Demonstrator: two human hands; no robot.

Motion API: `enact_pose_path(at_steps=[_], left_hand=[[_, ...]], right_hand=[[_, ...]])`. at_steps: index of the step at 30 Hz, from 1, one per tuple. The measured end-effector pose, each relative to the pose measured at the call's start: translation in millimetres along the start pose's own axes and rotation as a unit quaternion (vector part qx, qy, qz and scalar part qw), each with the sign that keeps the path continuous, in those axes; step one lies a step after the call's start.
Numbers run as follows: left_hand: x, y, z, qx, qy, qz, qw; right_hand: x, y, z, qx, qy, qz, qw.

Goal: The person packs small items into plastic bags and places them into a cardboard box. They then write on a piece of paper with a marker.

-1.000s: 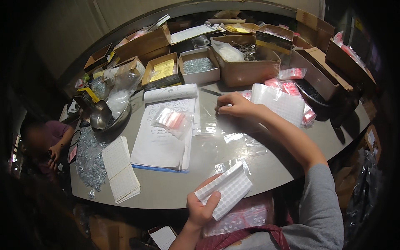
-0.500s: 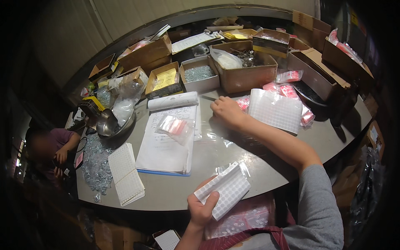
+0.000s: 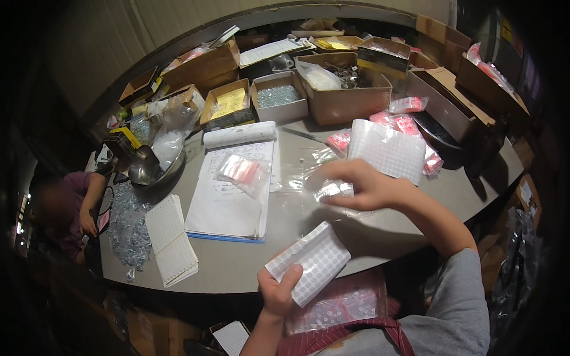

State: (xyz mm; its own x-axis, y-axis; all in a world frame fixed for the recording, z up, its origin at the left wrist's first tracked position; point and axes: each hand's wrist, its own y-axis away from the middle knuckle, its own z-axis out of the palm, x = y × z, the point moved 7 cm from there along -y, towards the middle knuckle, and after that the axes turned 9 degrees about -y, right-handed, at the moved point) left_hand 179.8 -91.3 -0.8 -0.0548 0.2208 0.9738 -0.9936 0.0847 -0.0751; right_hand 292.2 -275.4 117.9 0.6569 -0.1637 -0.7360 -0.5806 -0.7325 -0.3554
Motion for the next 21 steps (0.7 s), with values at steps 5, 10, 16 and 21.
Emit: enact_pose_path(at_steps=[5, 10, 16, 21], left_hand=[[-4.0, -1.2, -4.3, 0.017, 0.0, -0.005, 1.0], [6.0, -2.2, -0.5, 0.017, -0.005, 0.025, 1.0], [4.2, -2.0, -0.4, 0.016, -0.028, 0.034, 0.999], [5.1, -1.6, -0.3, 0.008, -0.052, 0.034, 0.998]], right_hand=[[-26.2, 27.3, 37.9, -0.082, 0.105, -0.006, 0.991], [-25.4, 36.1, 40.8, -0.058, 0.127, -0.015, 0.99], [-28.3, 33.6, 37.3, -0.037, 0.063, 0.001, 0.997], [-30.2, 35.7, 34.8, -0.045, 0.046, 0.014, 0.998]])
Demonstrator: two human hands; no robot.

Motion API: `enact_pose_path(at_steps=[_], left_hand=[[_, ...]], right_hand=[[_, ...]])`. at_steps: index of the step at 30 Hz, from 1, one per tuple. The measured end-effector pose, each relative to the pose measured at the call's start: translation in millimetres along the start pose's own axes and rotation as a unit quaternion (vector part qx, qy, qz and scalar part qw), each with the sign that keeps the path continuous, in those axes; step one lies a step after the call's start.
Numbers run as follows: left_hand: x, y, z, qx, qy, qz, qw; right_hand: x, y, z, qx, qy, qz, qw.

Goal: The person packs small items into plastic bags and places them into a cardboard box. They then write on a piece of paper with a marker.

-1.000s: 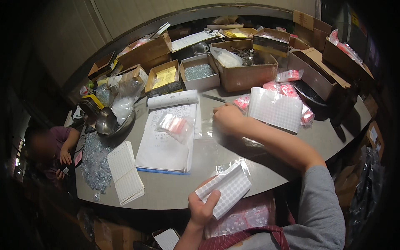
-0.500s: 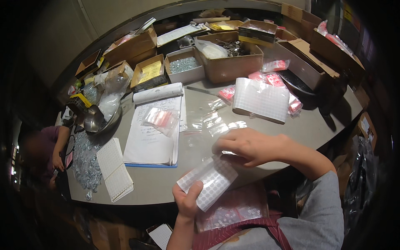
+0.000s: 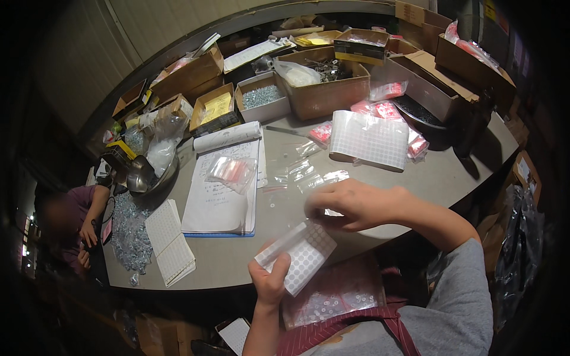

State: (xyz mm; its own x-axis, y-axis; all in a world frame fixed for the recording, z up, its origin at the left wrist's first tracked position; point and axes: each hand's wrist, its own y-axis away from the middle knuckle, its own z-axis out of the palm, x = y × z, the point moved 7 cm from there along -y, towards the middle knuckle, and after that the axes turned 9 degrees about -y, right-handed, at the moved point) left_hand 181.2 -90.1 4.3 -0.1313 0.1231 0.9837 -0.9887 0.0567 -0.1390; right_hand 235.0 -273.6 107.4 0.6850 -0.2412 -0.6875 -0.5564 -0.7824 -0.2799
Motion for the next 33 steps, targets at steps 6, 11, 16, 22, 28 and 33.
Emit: enact_pose_path(at_steps=[6, 11, 16, 22, 28, 33], left_hand=[[1.1, 0.4, 2.7, -0.001, -0.019, 0.02, 1.0], [-3.0, 2.8, -1.0, -0.006, -0.045, 0.012, 0.999], [-1.4, 3.0, 0.9, -0.012, -0.049, 0.016, 0.999], [0.2, 2.2, 4.3, -0.035, -0.062, 0.014, 0.997], [7.9, 2.0, 4.1, -0.044, -0.083, 0.016, 0.995], [8.6, 2.0, 4.4, -0.026, -0.077, 0.056, 0.995]], right_hand=[[4.5, 0.3, -2.4, -0.004, -0.018, 0.015, 1.0], [10.3, -12.5, -2.3, -0.011, -0.013, 0.052, 0.998], [36.1, -32.9, -10.6, 0.058, 0.04, 0.02, 0.997], [86.0, -87.6, 2.7, 0.009, 0.072, -0.016, 0.997], [138.2, -101.2, 0.1, 0.009, 0.139, 0.083, 0.987], [125.0, -87.2, -3.2, 0.124, 0.225, -0.006, 0.966]])
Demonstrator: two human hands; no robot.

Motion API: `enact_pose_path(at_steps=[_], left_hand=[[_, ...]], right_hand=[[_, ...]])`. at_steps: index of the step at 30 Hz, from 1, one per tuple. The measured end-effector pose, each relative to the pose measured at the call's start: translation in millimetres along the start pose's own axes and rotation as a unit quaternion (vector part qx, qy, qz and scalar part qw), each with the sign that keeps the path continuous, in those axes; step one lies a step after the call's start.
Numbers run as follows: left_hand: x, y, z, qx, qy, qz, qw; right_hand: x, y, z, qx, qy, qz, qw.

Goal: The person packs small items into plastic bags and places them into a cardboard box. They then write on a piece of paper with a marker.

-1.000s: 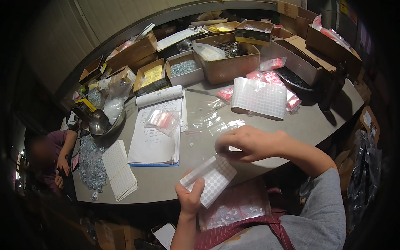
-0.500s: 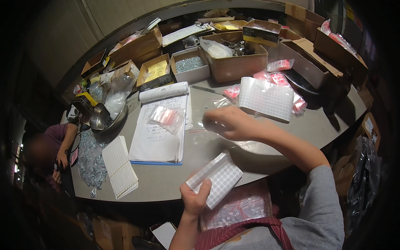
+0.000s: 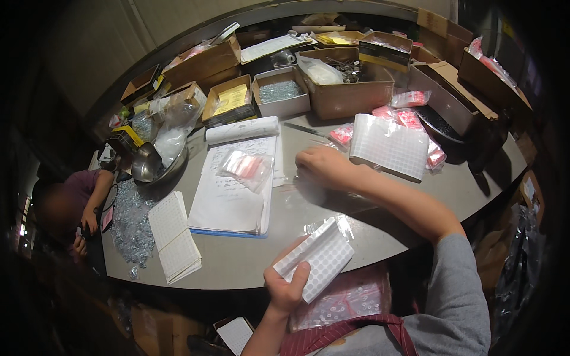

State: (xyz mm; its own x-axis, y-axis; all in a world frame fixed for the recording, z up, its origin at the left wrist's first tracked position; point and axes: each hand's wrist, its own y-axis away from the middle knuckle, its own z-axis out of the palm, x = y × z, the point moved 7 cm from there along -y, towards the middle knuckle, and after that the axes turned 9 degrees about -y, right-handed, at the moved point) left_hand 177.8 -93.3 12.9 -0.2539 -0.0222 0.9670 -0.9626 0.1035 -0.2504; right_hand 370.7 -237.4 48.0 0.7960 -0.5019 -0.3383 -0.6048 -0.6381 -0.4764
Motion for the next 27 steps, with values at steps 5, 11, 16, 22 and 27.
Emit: enact_pose_path(at_steps=[5, 11, 16, 22, 27], left_hand=[[3.6, -0.7, -0.4, 0.013, -0.014, 0.025, 0.999], [-0.8, 2.3, -1.1, -0.003, -0.048, 0.006, 0.999], [-2.9, 3.8, -1.2, 0.013, -0.013, -0.013, 1.0], [-1.4, 6.9, -4.0, 0.028, 0.035, -0.004, 0.999], [-1.0, 8.4, -4.7, 0.017, 0.024, 0.056, 0.998]], right_hand=[[-12.6, 1.5, 0.2, 0.068, 0.105, -0.085, 0.989], [-3.3, 4.5, 13.9, -0.095, 0.032, 0.0, 0.995], [-31.0, 26.8, -21.1, -0.044, 0.062, -0.098, 0.992], [-69.4, 75.5, -35.4, -0.176, -0.428, 0.228, 0.857], [-109.0, 83.9, -46.7, -0.12, -0.351, 0.147, 0.917]])
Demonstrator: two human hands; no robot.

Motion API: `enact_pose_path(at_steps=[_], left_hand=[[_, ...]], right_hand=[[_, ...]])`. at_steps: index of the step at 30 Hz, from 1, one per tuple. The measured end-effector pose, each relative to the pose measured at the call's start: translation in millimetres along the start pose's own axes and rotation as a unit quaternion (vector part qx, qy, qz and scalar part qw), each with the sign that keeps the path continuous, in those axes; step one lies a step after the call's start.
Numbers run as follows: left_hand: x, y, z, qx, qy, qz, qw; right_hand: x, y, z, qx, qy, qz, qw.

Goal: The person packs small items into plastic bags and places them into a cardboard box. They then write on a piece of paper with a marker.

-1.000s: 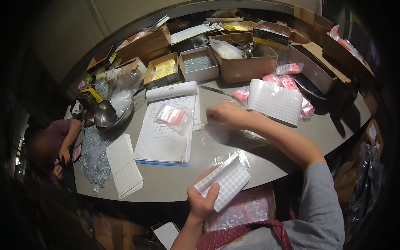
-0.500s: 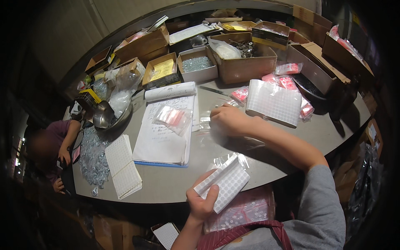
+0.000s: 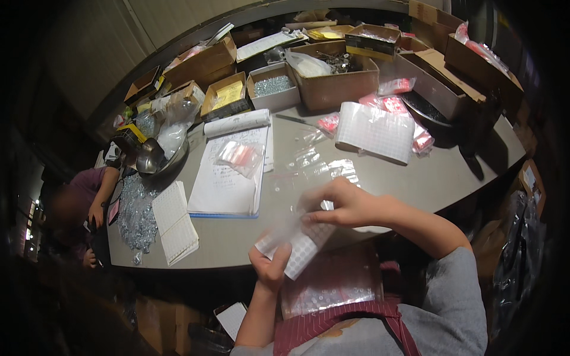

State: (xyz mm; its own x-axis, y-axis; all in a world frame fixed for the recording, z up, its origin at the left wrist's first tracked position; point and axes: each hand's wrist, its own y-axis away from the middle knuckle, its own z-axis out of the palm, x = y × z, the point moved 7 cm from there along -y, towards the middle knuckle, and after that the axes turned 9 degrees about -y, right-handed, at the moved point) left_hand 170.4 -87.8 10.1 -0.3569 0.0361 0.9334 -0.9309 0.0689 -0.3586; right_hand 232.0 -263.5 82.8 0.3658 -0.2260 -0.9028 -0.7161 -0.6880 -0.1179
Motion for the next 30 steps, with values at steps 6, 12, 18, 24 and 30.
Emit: enact_pose_path(at_steps=[6, 12, 18, 24, 30], left_hand=[[26.9, 19.2, -11.6, -0.087, 0.031, -0.064, 0.994], [44.8, 24.4, -12.9, 0.015, 0.116, -0.204, 0.972], [27.6, 16.6, -32.2, 0.033, 0.087, -0.258, 0.961], [3.4, 8.2, -64.1, 0.109, 0.036, -0.214, 0.97], [-1.1, -6.7, -79.0, 0.193, 0.018, -0.122, 0.974]], right_hand=[[-35.9, -0.5, -35.6, 0.192, -0.258, -0.111, 0.94], [7.9, -37.5, -65.7, 0.271, -0.173, -0.112, 0.94], [59.7, -36.2, -66.8, 0.266, -0.206, -0.062, 0.94], [62.1, -9.8, -79.6, 0.217, -0.351, -0.007, 0.911], [110.5, 41.1, -210.3, 0.418, -0.397, -0.084, 0.813]])
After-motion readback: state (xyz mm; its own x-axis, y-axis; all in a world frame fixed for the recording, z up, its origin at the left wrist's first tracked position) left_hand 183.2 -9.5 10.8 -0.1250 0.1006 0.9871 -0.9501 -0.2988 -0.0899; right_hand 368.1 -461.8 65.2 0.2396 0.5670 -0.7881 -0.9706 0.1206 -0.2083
